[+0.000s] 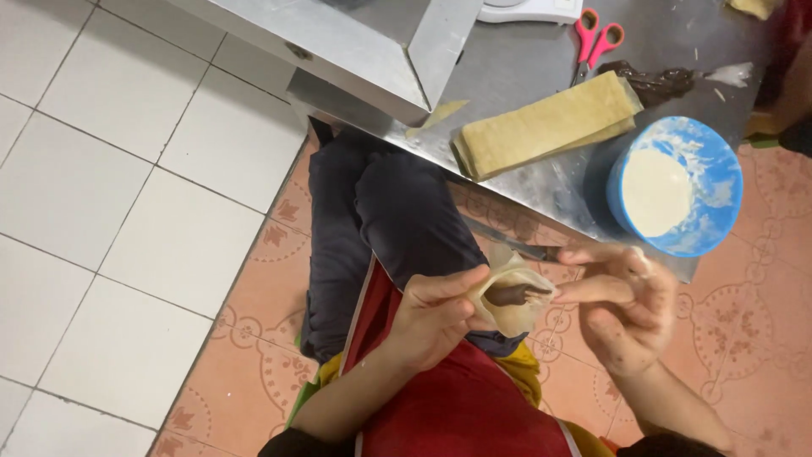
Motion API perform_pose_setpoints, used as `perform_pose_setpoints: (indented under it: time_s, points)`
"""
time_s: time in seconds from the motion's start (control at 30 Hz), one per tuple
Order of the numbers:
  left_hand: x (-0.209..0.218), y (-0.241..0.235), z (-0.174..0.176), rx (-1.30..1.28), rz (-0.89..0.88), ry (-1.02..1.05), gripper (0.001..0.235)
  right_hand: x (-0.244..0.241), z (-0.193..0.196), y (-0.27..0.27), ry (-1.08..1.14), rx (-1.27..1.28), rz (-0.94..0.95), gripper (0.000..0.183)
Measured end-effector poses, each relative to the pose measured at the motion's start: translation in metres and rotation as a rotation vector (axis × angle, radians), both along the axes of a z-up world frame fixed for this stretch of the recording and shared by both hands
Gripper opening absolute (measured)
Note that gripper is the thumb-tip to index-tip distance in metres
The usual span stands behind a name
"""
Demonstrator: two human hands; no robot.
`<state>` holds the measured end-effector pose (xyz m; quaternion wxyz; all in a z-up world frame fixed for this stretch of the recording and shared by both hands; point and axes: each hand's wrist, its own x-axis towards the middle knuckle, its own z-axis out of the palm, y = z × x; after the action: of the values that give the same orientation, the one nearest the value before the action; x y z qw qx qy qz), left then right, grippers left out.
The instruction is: Folding wonton wrappers with a chocolate filling to prepare for cooking.
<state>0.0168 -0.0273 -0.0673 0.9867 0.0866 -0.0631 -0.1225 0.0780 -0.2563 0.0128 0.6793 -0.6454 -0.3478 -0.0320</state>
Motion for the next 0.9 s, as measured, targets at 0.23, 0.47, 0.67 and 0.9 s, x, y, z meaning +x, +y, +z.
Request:
perform_pose_setpoints:
  time_s: [0.23, 0.47, 0.67, 0.9]
  points:
    - [-0.002, -0.008, 0.012, 0.159, 0.047, -0.025, 0.034, -0.023, -0.009, 0.019, 0.101, 0.120, -0.027, 0.064]
    - [-0.008, -0.008, 0.013, 0.307, 0.051, -0.166, 0.039, -0.022, -0.003, 0.024, -0.389, -0.225, -0.166, 0.057]
    - [-0.007, -0.008, 0.018, 0.302, 0.003, -0.119, 0.037, -0.030, 0.007, 0.030, -0.412, -0.223, -0.263, 0.048]
    - [-0.005, -0.005, 0.021, 0.394, 0.047, -0.140, 0.038, -0.032, 0.025, 0.044, -0.329, -0.211, -0.240, 0.044]
